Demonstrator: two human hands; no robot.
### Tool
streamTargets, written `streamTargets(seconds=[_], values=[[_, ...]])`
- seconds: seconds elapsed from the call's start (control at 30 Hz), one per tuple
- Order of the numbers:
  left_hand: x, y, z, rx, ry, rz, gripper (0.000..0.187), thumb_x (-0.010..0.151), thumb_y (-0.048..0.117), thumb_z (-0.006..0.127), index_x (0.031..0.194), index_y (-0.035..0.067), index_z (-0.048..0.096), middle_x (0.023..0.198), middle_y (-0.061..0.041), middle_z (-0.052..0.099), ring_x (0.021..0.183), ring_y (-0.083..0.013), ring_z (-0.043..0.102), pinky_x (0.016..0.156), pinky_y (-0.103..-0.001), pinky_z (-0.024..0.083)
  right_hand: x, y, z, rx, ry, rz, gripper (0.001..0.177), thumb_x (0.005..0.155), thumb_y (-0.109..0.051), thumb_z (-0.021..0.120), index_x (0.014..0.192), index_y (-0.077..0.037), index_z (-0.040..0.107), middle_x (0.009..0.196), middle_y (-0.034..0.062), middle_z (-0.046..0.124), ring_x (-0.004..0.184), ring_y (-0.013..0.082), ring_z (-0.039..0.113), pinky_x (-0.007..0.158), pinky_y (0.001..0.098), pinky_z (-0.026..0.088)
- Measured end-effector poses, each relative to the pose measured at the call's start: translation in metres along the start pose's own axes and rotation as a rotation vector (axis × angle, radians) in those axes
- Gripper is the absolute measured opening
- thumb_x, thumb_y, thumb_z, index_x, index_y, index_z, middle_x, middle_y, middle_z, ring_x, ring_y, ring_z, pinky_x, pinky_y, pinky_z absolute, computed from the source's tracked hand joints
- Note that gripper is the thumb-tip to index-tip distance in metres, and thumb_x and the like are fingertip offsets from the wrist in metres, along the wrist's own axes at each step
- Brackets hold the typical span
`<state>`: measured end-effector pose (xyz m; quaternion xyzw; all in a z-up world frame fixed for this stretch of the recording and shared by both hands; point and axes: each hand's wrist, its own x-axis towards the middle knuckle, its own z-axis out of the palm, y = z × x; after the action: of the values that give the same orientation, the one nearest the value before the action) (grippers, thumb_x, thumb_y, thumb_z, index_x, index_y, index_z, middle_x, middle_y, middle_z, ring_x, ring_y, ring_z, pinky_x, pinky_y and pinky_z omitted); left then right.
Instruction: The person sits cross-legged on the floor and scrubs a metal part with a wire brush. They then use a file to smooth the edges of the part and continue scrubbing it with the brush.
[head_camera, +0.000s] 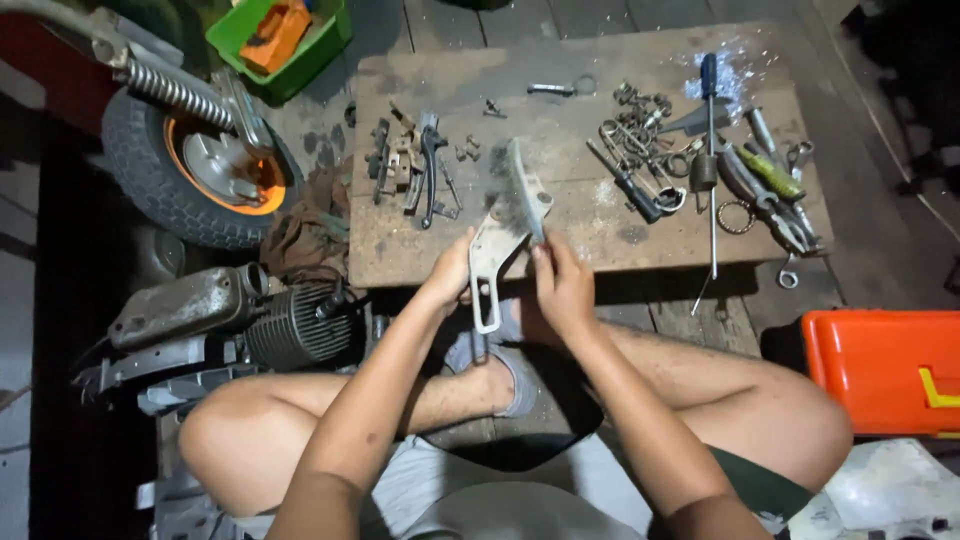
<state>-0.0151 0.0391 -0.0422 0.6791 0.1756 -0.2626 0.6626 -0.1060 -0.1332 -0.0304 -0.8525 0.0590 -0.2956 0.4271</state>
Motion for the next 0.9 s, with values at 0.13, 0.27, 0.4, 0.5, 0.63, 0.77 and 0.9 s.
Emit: streamTargets(seconds=[0.13,0.27,0.4,0.5,0.63,0.77,0.9], values=[[0.011,0.002,-0.011,0.107,-0.027,-0.037,0.057,0.095,0.06,0.057,0.087,0.004,0.064,0.07,-0.021,0.062,0.05,-0.0297,0.066,0.032,-0.04,0.049,-0.012,0.009,0.003,0.024,-0.07,0.024,0.025,0.097,-0.024,0.071,0.116,-0.009,0.074,0.092,0.0182,0.078,0.086,0.038,0.075,0.072,0.0468,0.06],[0.018,-0.015,-0.011,0.099,-0.001,-0.046,0.054,0.095,0.057,0.059,0.089,0.004,0.066,0.073,-0.021,0.063,0.052,-0.0305,0.069,0.036,-0.04,0.054,-0.002,-0.008,-0.01,-0.066,0.001,-0.004,0.026,0.097,-0.022,0.069,0.12,-0.009,0.07,0.094,0.0186,0.077,0.086,0.0384,0.074,0.072,0.0488,0.059],[0.009,0.004,-0.012,0.099,-0.005,-0.044,0.054,0.094,0.057,0.06,0.091,0.004,0.065,0.072,-0.019,0.061,0.052,-0.0307,0.068,0.034,-0.038,0.054,-0.018,0.01,0.003,-0.018,-0.019,-0.052,0.024,0.094,-0.025,0.074,0.114,-0.013,0.072,0.091,0.0133,0.079,0.083,0.0325,0.077,0.07,0.0408,0.061],[0.017,-0.007,-0.021,0.142,-0.025,-0.066,0.052,0.094,0.055,0.062,0.089,0.003,0.067,0.072,-0.02,0.062,0.053,-0.0302,0.068,0.035,-0.039,0.054,-0.018,0.028,-0.002,-0.167,-0.024,-0.054,0.021,0.095,-0.022,0.072,0.11,-0.008,0.072,0.083,0.0189,0.076,0.075,0.0361,0.075,0.063,0.0461,0.06],[0.02,-0.009,-0.02,0.111,-0.011,-0.069,0.051,0.093,0.055,0.064,0.088,0.004,0.069,0.072,-0.018,0.062,0.054,-0.0287,0.068,0.036,-0.039,0.054,-0.009,0.015,-0.001,-0.062,-0.053,0.098,0.026,0.1,-0.025,0.066,0.12,-0.01,0.068,0.093,0.0197,0.077,0.087,0.0395,0.074,0.071,0.0507,0.059],[0.02,-0.011,-0.026,0.174,-0.038,-0.079,0.054,0.091,0.06,0.065,0.088,0.006,0.069,0.078,-0.018,0.063,0.064,-0.0264,0.066,0.042,-0.04,0.054,-0.038,0.014,0.016,-0.104,-0.101,0.001,0.024,0.097,-0.025,0.07,0.116,-0.01,0.07,0.091,0.0169,0.078,0.083,0.0348,0.077,0.069,0.0445,0.061],[0.023,-0.017,-0.023,0.165,-0.042,-0.07,0.053,0.092,0.058,0.064,0.091,0.006,0.069,0.079,-0.017,0.063,0.065,-0.0255,0.067,0.044,-0.038,0.056,-0.009,0.026,0.004,-0.331,0.004,-0.018,0.024,0.102,-0.023,0.064,0.12,-0.008,0.066,0.086,0.0202,0.076,0.077,0.0374,0.075,0.067,0.048,0.06]])
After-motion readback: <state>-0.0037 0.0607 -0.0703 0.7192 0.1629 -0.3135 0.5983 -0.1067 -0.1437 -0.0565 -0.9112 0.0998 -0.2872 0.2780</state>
